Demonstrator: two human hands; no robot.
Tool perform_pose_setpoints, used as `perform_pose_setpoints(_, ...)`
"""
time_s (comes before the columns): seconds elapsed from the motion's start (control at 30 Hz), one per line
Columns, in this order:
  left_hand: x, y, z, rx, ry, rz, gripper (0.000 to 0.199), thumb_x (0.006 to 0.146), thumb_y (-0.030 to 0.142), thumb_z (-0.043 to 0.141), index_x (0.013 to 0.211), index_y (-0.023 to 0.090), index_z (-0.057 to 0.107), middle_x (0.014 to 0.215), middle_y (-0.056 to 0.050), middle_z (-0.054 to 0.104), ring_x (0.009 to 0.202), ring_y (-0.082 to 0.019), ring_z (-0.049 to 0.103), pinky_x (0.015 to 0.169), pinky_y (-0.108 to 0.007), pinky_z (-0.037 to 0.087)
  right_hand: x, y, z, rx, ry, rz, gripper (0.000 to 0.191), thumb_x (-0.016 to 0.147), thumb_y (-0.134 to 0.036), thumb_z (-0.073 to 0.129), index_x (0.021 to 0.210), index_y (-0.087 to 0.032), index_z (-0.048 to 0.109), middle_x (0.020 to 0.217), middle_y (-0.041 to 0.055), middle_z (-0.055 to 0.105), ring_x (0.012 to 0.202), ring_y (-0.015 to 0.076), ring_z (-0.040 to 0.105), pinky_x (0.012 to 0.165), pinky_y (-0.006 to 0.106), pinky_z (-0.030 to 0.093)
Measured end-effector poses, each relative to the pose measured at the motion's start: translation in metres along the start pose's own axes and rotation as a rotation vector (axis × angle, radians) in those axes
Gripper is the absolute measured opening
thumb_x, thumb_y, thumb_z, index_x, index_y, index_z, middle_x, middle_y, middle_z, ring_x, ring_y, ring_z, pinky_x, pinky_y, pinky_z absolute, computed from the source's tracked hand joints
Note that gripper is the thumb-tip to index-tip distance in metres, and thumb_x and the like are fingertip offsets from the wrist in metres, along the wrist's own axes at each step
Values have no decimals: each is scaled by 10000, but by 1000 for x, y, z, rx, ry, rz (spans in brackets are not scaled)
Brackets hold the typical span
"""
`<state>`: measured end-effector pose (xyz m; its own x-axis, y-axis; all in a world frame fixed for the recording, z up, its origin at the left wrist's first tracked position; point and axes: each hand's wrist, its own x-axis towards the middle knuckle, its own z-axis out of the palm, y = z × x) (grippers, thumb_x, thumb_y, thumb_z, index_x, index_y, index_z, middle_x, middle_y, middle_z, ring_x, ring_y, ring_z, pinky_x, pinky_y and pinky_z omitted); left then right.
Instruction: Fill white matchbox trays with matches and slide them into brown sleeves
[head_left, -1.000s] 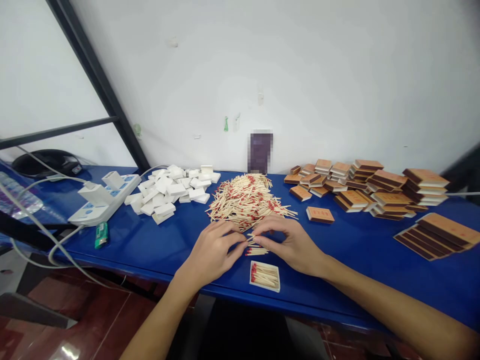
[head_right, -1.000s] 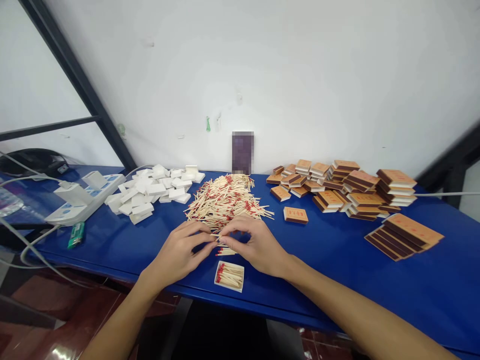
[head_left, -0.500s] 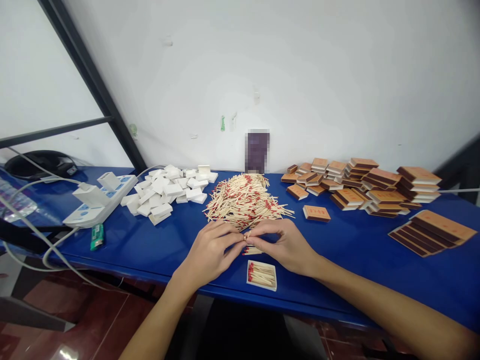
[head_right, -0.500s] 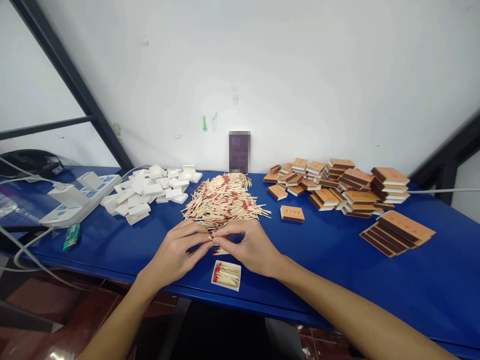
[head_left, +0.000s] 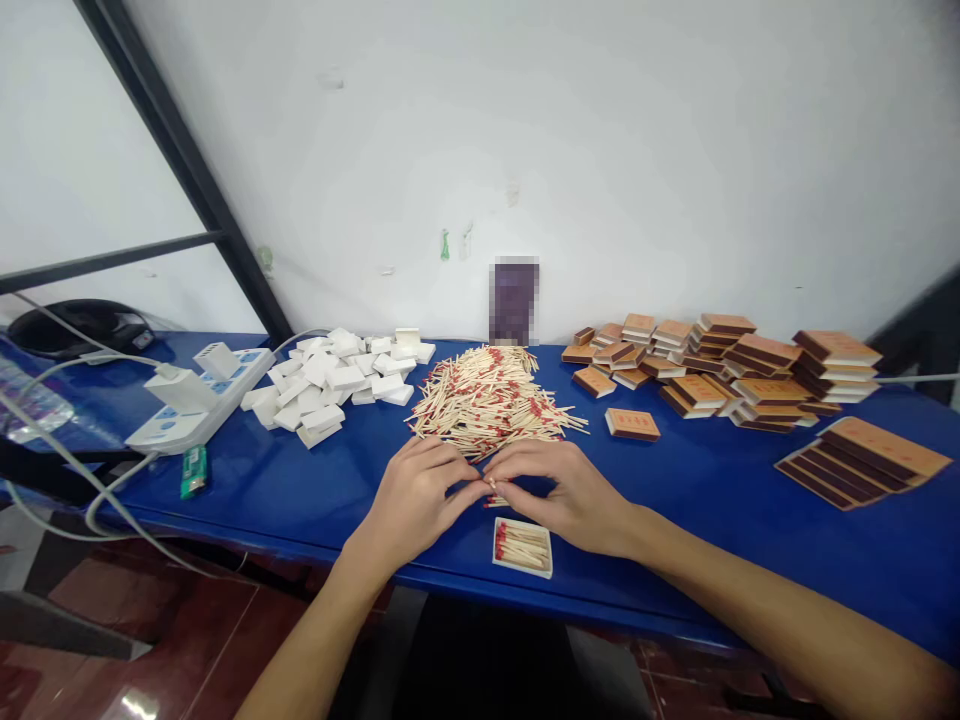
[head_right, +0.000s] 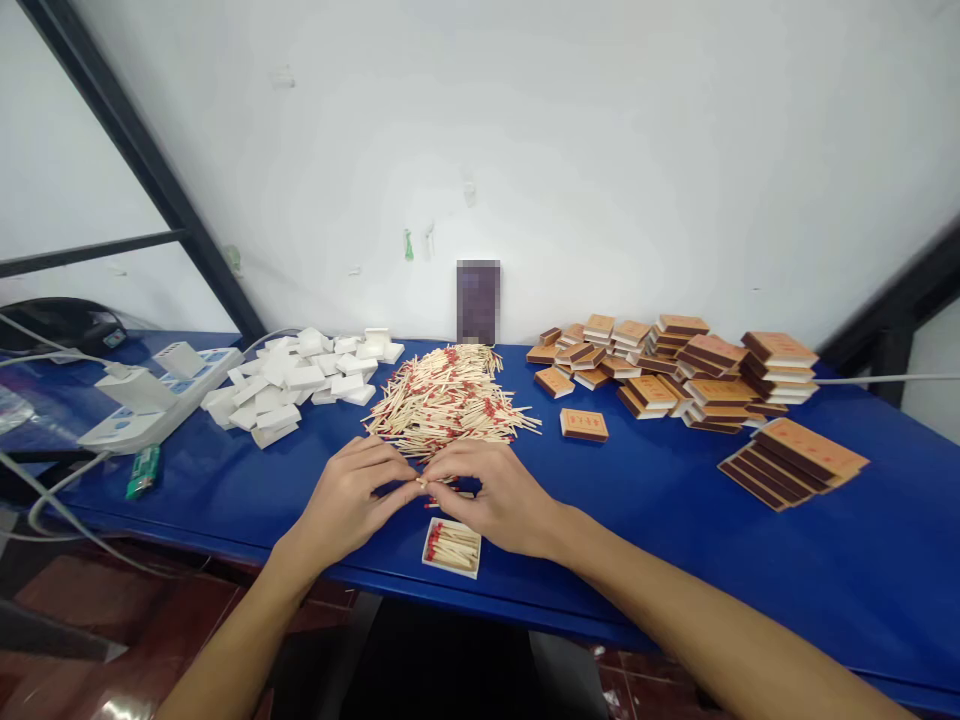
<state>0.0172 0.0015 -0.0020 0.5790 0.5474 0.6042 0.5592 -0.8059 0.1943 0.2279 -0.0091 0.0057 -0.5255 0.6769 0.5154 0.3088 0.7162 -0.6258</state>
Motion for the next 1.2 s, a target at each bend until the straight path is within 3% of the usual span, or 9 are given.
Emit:
perform_pose_setpoints(0.13, 0, 1, -1, 13, -26, -49, 246, 917, 397, 641, 800, 183, 670, 773, 4, 687, 746, -160, 606, 739, -318, 405, -2, 4, -1, 10, 16, 71, 74, 881, -187, 602, 837, -193, 661, 754, 1, 697, 675, 127, 627, 657, 251, 492)
perform_pose_setpoints(0.23, 1, 3, -1, 22, -78, -81, 144, 922, 322, 642, 873, 192, 678, 823, 5, 696, 785, -168, 622, 772, -325, 422, -3, 13, -4, -59, 54, 109, 85, 886, -186, 585, 818, -193, 635, 722, -6, 650, 650, 126, 587, 628, 250, 469)
perform_pose_setpoints(0.37, 1, 4, 0, 47, -163, -116, 95, 915, 277, 627, 915, 202, 685, 880, -5, 694, 853, -190, 634, 824, -345, 446, -4, 30, -10, -259, 6, 49, 104, 902, -164, 572, 862, -191, 664, 775, 19, 649, 731, 157, 585, 691, 286, 464)
perform_pose_setpoints(0.5, 1, 3, 0, 68, -197, -141, 122, 920, 318, 623, 938, 213, 682, 900, -10, 690, 882, -206, 637, 845, -362, 456, -5, 40, -9, -317, -88, 19, 167, 963, -179, 514, 940, -193, 679, 892, 56, 662, 864, 187, 593, 789, 324, 476)
perform_pose_setpoints(0.63, 1, 4, 0, 56, -196, -183, 129, 900, 320, 655, 955, 204, 640, 930, -8, 699, 905, -211, 645, 840, -361, 463, -4, 38, -7, -333, -150, 27, 181, 975, -190, 507, 943, -190, 685, 921, 65, 648, 892, 196, 578, 820, 341, 472)
perform_pose_setpoints(0.83, -1, 3, 0, 46, -236, -165, 244, 932, 330, 618, 1151, 223, 629, 1056, -27, 687, 997, -221, 624, 916, -388, 465, -3, 28, -11, -329, -190, 52, 220, 992, -217, 482, 958, -187, 697, 943, 70, 632, 900, 197, 567, 824, 352, 467)
perform_pose_setpoints(1.2, 0, 3, -1, 27, -287, -188, 160, 966, 292, 555, 988, 222, 698, 952, -28, 642, 943, -207, 593, 890, -374, 464, -5, 27, -12, -309, -174, 60, 194, 979, -240, 509, 973, -197, 699, 942, 62, 633, 918, 199, 573, 835, 353, 466)
